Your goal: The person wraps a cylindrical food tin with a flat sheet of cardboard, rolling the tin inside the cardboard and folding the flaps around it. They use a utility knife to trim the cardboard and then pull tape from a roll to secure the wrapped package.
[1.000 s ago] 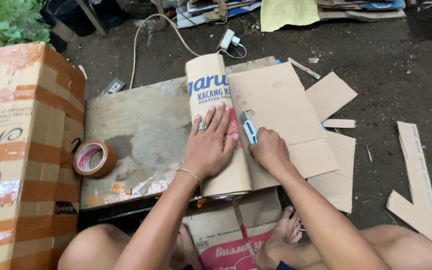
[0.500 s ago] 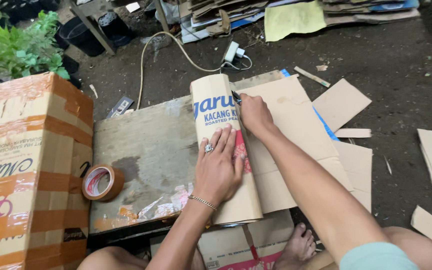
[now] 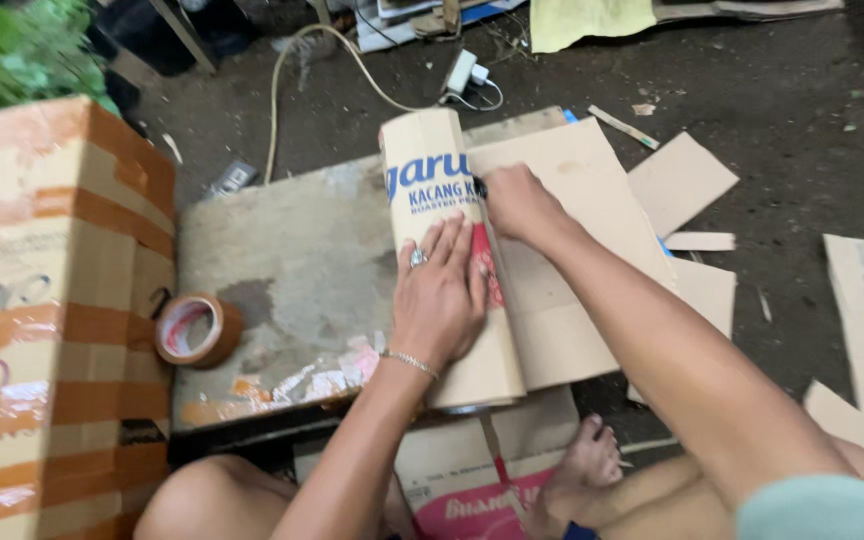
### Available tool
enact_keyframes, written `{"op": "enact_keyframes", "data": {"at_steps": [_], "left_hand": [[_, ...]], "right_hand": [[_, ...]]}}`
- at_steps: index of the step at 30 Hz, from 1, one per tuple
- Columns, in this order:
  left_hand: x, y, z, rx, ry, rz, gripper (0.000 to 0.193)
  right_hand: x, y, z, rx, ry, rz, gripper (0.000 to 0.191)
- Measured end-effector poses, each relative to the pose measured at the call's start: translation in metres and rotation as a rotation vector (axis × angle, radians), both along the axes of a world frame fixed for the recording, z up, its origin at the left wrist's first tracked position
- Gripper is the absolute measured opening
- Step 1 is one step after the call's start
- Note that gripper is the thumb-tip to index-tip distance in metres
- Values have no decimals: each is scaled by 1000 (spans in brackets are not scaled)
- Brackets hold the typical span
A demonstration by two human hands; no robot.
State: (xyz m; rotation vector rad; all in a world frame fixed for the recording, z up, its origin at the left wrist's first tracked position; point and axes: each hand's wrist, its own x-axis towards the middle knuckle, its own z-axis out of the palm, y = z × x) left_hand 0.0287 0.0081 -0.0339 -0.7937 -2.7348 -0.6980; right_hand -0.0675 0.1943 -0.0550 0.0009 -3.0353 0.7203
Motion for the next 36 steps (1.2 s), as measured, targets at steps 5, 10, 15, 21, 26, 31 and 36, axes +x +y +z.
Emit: {"op": "enact_keyframes", "data": {"at_steps": [5,10,15,21,26,31,36], "left_hand": [[-1,1,-9,18,29,10,55],[-1,1,-11,31,27,2,56],[-1,1,-7,37,31,6,54],[3,-3,2,-14,-55,95,59],[6,-12,5,393,-319,357,113],[-10,-18,-9,746,-767,509,136],[-23,-17,-34,1087,-791,295,90]], "right_hand": [[132,-1,4,-147,264,197,29],[283,-1,4,-91,-77,77,36],[323,36,12,108,-760,255,32],[229,67,26,229,5,-338,36],[156,67,-14,221,182,-418,43],[137,48,-32,383,414,-312,41],[93,-41,-2,-572,-88,-176,54]]}}
